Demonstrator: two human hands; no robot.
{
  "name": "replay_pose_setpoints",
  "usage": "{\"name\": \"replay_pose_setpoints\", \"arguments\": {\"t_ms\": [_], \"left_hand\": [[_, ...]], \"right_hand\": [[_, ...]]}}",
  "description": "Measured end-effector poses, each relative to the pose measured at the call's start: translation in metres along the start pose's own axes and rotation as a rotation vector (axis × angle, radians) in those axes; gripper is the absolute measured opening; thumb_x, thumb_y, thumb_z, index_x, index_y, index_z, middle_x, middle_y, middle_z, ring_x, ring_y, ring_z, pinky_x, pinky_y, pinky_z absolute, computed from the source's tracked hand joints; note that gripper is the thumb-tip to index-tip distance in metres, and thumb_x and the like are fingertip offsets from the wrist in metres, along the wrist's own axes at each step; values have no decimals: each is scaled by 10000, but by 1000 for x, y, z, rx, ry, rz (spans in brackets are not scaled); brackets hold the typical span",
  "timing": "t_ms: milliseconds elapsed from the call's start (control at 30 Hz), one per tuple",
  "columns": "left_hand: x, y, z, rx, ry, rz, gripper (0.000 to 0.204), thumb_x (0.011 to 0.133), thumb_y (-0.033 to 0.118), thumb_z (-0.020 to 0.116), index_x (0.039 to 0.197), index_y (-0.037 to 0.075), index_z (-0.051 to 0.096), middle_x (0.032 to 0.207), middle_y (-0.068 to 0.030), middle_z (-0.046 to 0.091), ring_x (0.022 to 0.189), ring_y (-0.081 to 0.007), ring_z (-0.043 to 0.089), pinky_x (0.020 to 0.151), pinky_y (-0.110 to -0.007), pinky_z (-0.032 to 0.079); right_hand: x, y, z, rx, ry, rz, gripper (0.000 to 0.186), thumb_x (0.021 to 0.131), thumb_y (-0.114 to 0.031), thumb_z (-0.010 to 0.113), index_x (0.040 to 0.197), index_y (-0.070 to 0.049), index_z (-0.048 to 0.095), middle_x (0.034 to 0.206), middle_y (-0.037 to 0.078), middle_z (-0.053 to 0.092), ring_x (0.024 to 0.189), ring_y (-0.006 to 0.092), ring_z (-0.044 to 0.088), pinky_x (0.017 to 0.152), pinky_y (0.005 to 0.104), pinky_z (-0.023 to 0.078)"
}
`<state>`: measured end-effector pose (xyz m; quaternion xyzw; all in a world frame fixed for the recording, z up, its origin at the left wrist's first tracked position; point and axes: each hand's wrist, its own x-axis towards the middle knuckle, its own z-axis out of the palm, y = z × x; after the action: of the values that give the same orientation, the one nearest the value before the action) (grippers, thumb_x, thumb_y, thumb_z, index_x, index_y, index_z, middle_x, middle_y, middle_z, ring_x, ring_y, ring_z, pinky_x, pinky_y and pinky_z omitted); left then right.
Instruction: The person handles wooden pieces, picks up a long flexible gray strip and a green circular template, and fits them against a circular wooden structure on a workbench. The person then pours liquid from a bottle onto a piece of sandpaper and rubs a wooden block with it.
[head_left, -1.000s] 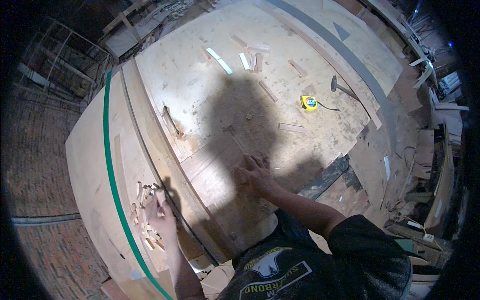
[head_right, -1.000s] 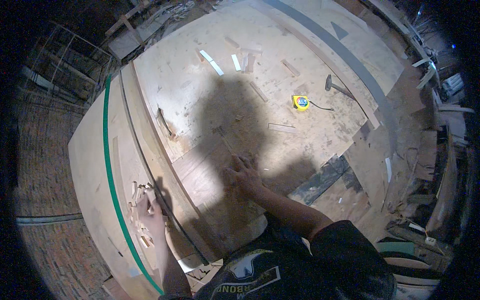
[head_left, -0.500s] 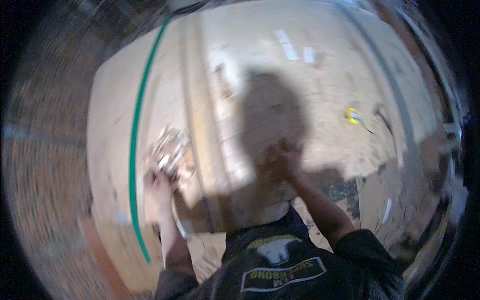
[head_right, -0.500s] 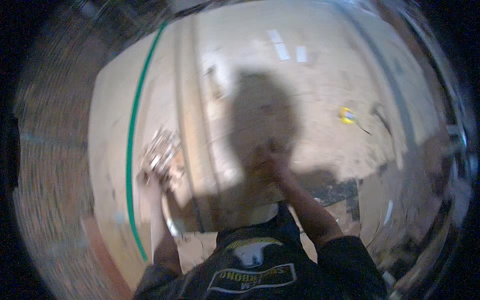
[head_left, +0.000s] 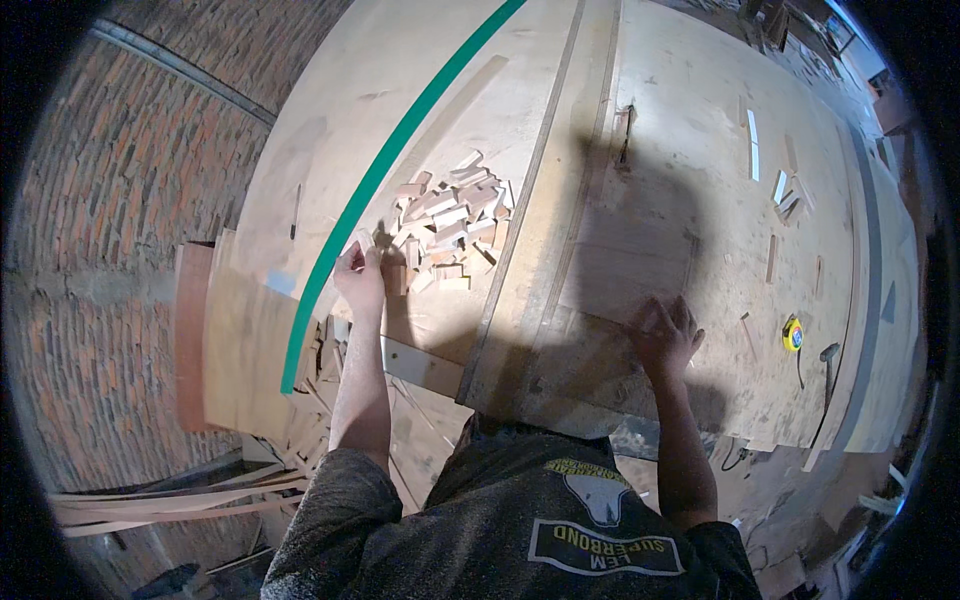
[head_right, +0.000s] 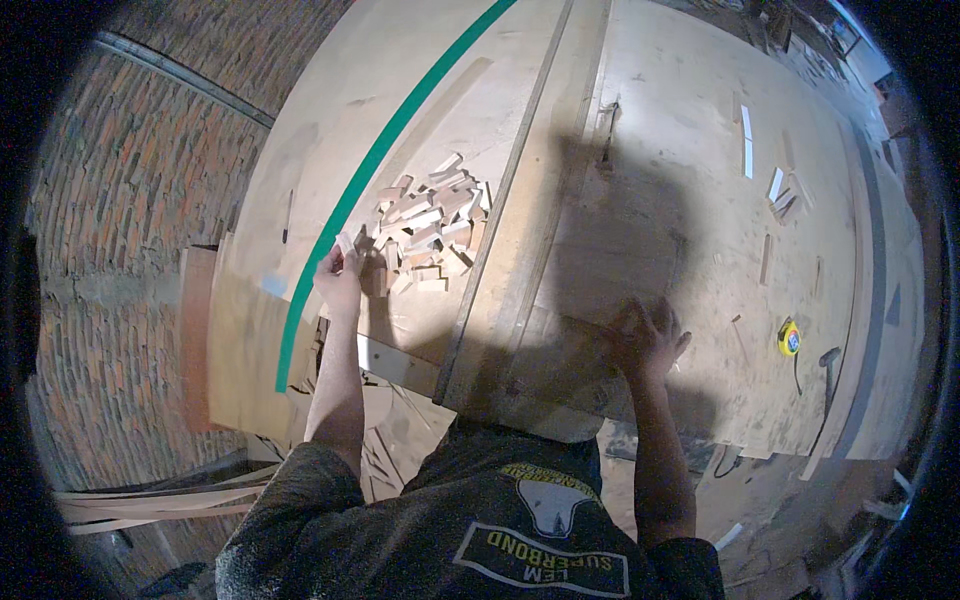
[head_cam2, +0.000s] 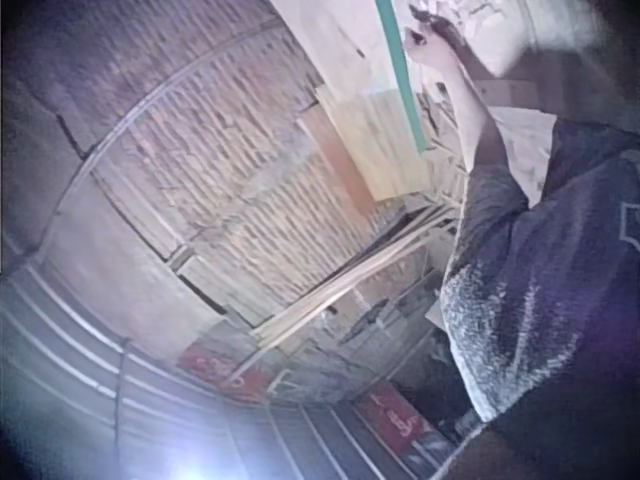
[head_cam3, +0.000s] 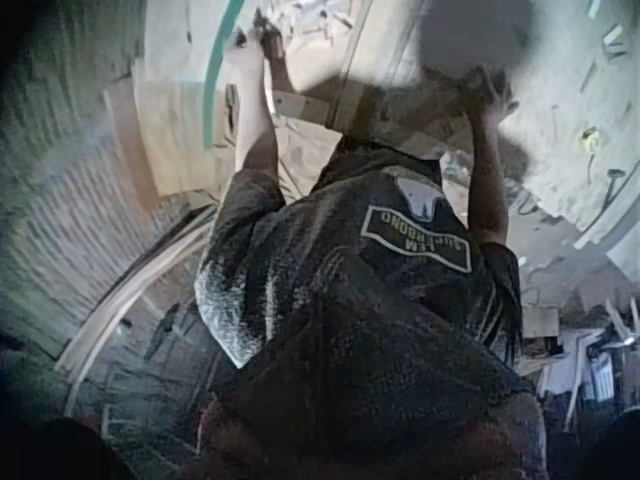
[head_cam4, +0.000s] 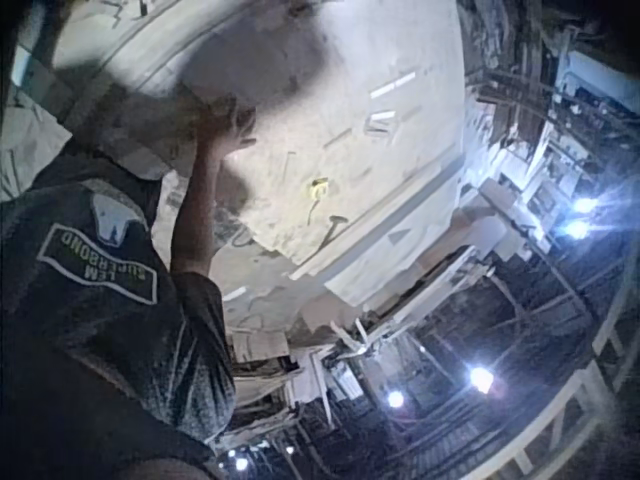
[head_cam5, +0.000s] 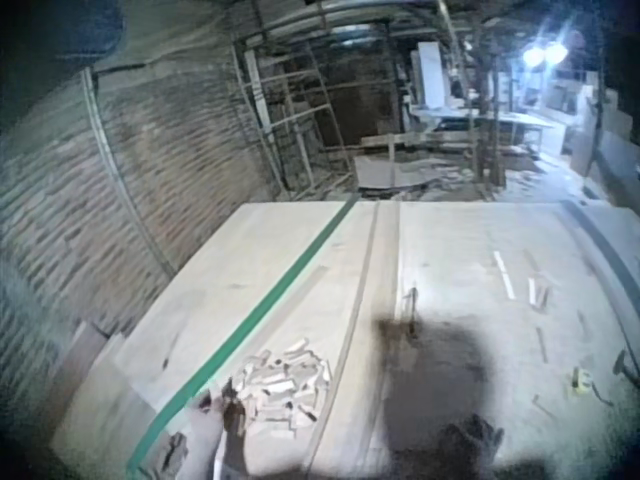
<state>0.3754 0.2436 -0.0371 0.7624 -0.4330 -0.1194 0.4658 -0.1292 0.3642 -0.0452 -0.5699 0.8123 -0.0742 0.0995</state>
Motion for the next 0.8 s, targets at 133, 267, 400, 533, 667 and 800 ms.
{"name": "replay_pose_setpoints", "arguments": {"t_ms": [133, 267, 400, 533, 667, 800], "left_hand": [[-5, -23, 4, 12, -38, -78, 353, 852, 106, 752, 1136, -93, 688, 951, -128, 669, 806, -176, 647, 714, -307, 529], [-7, -26, 11, -31, -62, -63, 364, 845, 120, 762, 1135, -87, 691, 946, -134, 684, 806, -179, 655, 732, -306, 534], [-6, -25, 9, 35, -57, -36, 340, 834, 120, 768, 1099, -84, 705, 940, -144, 692, 808, -185, 660, 750, -310, 536], [1, -23, 15, -11, -68, 16, 290, 854, 161, 750, 1025, -72, 725, 874, -151, 692, 780, -193, 660, 704, -328, 528], [-17, 36, 38, 216, -370, 148, 284, 971, 199, 598, 853, -50, 665, 725, -176, 651, 667, -238, 590, 640, -405, 479], [-9, -31, 20, 116, -138, 95, 359, 932, 193, 687, 1168, -77, 669, 974, -185, 670, 944, -271, 653, 798, -396, 547]], "right_hand": [[1, 8, 9, 44, 34, -14, 728, 639, -554, 872, 1294, -302, 676, 1544, 144, 436, 1437, 344, 387, 1124, 733, 215], [-1, 10, 11, 39, 48, -25, 739, 645, -543, 871, 1311, -296, 669, 1540, 156, 437, 1436, 357, 385, 1119, 734, 220], [-4, -6, 4, 24, 27, -17, 727, 671, -441, 893, 1332, -242, 663, 1530, 180, 449, 1423, 364, 407, 1103, 697, 263], [-5, -4, -1, 50, 26, 18, 719, 679, -438, 890, 1330, -230, 666, 1529, 184, 447, 1413, 365, 416, 1102, 695, 265], [-8, 53, 40, 21, 57, -40, 750, 685, -504, 869, 1347, -225, 654, 1539, 181, 437, 1421, 356, 400, 1110, 698, 242], [-1, 6, 0, -46, 72, -104, 752, 769, -565, 788, 1408, -225, 582, 1476, 130, 510, 1367, 349, 450, 1067, 701, 278]]}}
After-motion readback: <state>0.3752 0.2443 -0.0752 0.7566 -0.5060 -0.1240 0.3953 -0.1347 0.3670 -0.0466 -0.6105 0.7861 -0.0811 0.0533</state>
